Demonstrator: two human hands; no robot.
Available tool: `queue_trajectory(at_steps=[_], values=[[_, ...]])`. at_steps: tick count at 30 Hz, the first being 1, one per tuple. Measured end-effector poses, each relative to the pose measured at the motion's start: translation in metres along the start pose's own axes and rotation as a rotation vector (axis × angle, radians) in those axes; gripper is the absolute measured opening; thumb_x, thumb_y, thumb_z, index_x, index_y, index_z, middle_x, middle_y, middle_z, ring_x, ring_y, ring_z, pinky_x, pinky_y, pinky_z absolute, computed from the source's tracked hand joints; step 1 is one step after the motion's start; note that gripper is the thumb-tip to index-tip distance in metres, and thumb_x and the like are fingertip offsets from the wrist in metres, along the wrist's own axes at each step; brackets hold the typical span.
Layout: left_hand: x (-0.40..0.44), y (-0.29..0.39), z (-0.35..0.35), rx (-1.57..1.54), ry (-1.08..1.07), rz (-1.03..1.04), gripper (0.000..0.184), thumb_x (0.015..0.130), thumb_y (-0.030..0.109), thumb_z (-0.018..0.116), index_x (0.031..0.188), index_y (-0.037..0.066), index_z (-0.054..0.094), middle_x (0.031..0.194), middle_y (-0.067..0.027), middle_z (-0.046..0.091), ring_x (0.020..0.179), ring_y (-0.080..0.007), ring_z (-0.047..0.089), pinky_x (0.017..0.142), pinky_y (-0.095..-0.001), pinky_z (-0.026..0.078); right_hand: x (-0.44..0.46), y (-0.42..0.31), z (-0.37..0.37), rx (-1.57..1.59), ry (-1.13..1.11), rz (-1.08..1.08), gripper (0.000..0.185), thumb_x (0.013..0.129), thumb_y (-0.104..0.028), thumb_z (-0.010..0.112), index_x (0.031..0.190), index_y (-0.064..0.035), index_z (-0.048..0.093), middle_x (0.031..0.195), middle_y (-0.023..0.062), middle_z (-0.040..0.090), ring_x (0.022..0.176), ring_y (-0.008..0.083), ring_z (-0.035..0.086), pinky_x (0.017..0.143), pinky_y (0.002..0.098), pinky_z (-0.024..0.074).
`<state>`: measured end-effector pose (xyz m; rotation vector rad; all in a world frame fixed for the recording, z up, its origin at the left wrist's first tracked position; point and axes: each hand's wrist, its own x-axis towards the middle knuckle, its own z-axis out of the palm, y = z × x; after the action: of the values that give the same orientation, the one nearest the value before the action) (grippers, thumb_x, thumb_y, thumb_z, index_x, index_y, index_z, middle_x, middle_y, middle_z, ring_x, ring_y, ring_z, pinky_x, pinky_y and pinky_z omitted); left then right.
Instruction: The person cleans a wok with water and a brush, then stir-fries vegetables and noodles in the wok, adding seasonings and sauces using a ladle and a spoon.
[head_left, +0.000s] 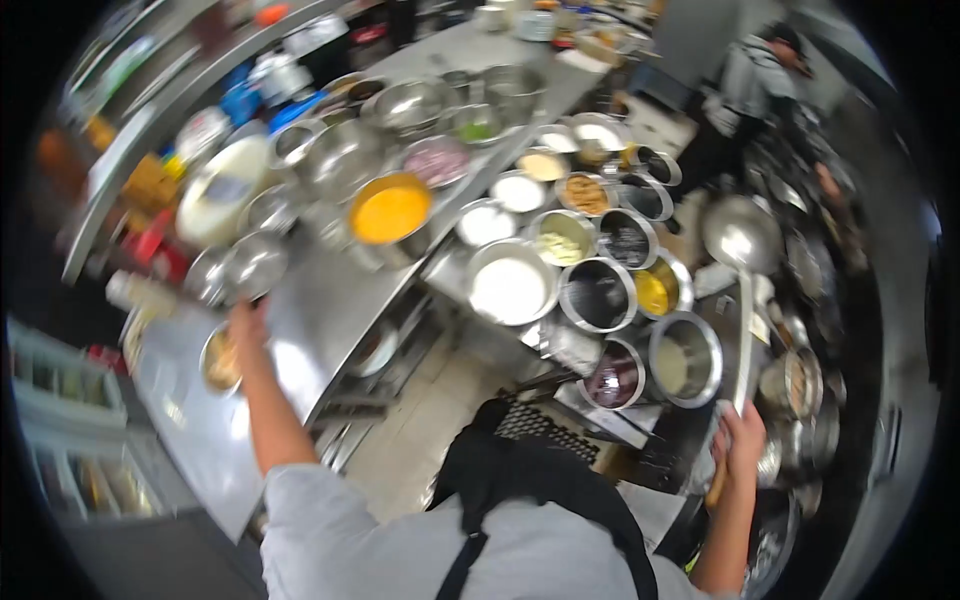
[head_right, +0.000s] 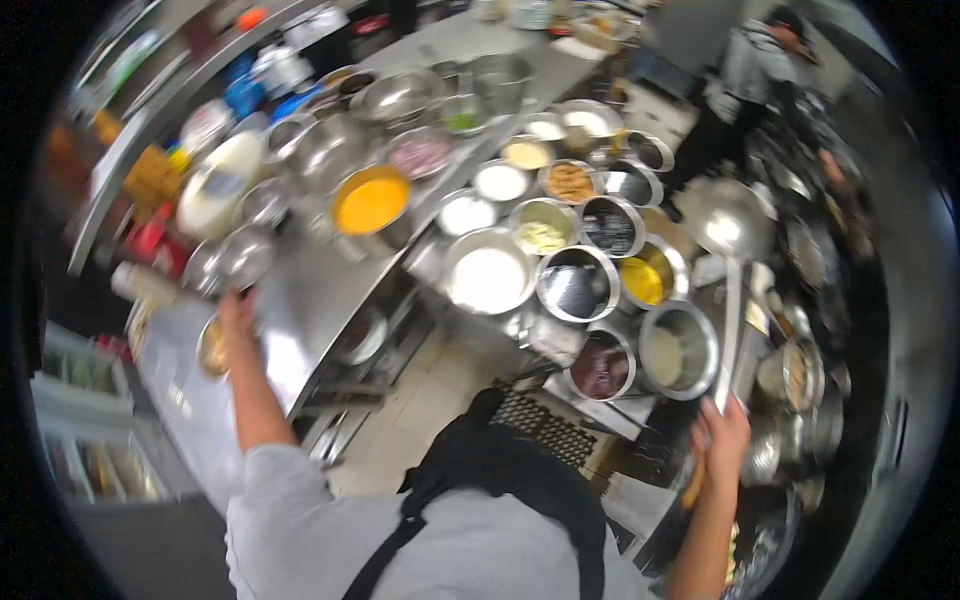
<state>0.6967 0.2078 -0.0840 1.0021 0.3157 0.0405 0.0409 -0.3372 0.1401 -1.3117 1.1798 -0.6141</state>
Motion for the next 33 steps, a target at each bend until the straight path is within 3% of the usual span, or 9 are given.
queue_trajectory(at_steps=[1,4,6,14,17,20,25,28,33], values=[[0.015,0.016,0.031,-0.041,0.090,-0.069,0.034,0.098,0.017,0.046,0.125,-0.005,0.048,0.123,-0.0160,0.055,0.112,-0.0296,0.053,0.096,-0.0391,0.049,0.020,-0.020,0.022,0.015,-0.046,-0.016,0.022,0.090,-0.015,0.058,0.110,-0.0055,0.055,0.060,-0.0026,0.044,0.041,0.0075,0.042,0.034,0.0230,0.0323],[0.046,0.042,0.049,1.638,0.132,0.644,0.064,0.085,0.053,0.059,0.107,-0.006,0.063,0.103,-0.0254,0.066,0.098,-0.0368,0.065,0.087,-0.0433,0.049,0.090,-0.054,0.070,-0.071,-0.083,-0.061,0.014,0.088,-0.009,0.061,0.101,-0.0045,0.057,0.059,-0.0020,0.046,0.040,0.0083,0.042,0.034,0.0239,0.0329],[0.117,0.044,0.032,1.882,0.359,0.542,0.059,0.082,0.057,0.061,0.089,0.000,0.072,0.091,-0.0228,0.068,0.088,-0.0425,0.065,0.077,-0.0494,0.051,0.138,-0.065,0.097,-0.089,-0.077,-0.047,0.019,0.087,-0.008,0.061,0.105,-0.0026,0.059,0.059,-0.0011,0.046,0.039,0.0090,0.041,0.033,0.0257,0.0314],[0.101,0.057,0.036,1.886,0.483,0.539,0.051,0.084,0.045,0.065,0.093,-0.004,0.069,0.088,-0.0229,0.069,0.082,-0.0374,0.067,0.077,-0.0443,0.052,0.341,-0.061,0.170,-0.793,0.171,-0.333,0.029,0.073,-0.016,0.068,0.092,0.0055,0.066,0.073,0.0205,0.066,0.061,0.0298,0.066,0.060,0.0390,0.0527],[0.081,0.050,0.022,1.622,0.084,0.722,0.046,0.088,0.034,0.063,0.112,-0.006,0.061,0.109,-0.0232,0.065,0.096,-0.0340,0.063,0.084,-0.0414,0.051,0.367,-0.056,0.184,-0.860,0.216,-0.307,0.031,0.070,-0.016,0.066,0.093,0.0051,0.067,0.078,0.0245,0.067,0.070,0.0349,0.068,0.067,0.0391,0.0534],[0.020,0.039,0.049,0.029,0.016,-0.039,0.043,0.094,0.026,0.056,0.126,-0.001,0.045,0.139,-0.0177,0.043,0.124,-0.0308,0.047,0.103,-0.0429,0.041,0.349,-0.069,0.195,-0.798,0.154,-0.157,0.031,0.069,-0.014,0.064,0.094,0.0052,0.067,0.076,0.0253,0.066,0.070,0.0345,0.068,0.069,0.0386,0.0537],[-0.089,0.050,0.124,0.253,-0.078,0.063,0.042,0.095,0.028,0.054,0.124,0.000,0.047,0.131,-0.0153,0.053,0.120,-0.0276,0.052,0.101,-0.0416,0.041,0.342,-0.077,0.200,-0.075,0.027,0.143,0.022,0.088,-0.012,0.058,0.069,-0.0035,0.054,0.052,0.0057,0.050,0.040,0.0159,0.047,0.036,0.0297,0.0370],[-0.106,0.059,0.171,0.341,-0.143,0.160,0.036,0.095,0.027,0.054,0.121,0.003,0.049,0.126,-0.0131,0.057,0.114,-0.0255,0.056,0.098,-0.0390,0.042,0.351,-0.080,0.183,0.212,-0.039,0.221,0.020,0.087,-0.010,0.060,0.069,-0.0037,0.053,0.052,0.0050,0.048,0.040,0.0154,0.046,0.037,0.0289,0.0379],[-0.155,0.053,0.250,0.436,-0.417,0.191,0.022,0.094,0.023,0.056,0.108,0.007,0.054,0.121,-0.0111,0.060,0.106,-0.0210,0.060,0.087,-0.0323,0.047,0.331,-0.084,0.171,0.003,0.036,0.090,0.022,0.089,-0.009,0.057,0.069,-0.0035,0.051,0.057,0.0045,0.050,0.041,0.0136,0.043,0.037,0.0284,0.0374]])
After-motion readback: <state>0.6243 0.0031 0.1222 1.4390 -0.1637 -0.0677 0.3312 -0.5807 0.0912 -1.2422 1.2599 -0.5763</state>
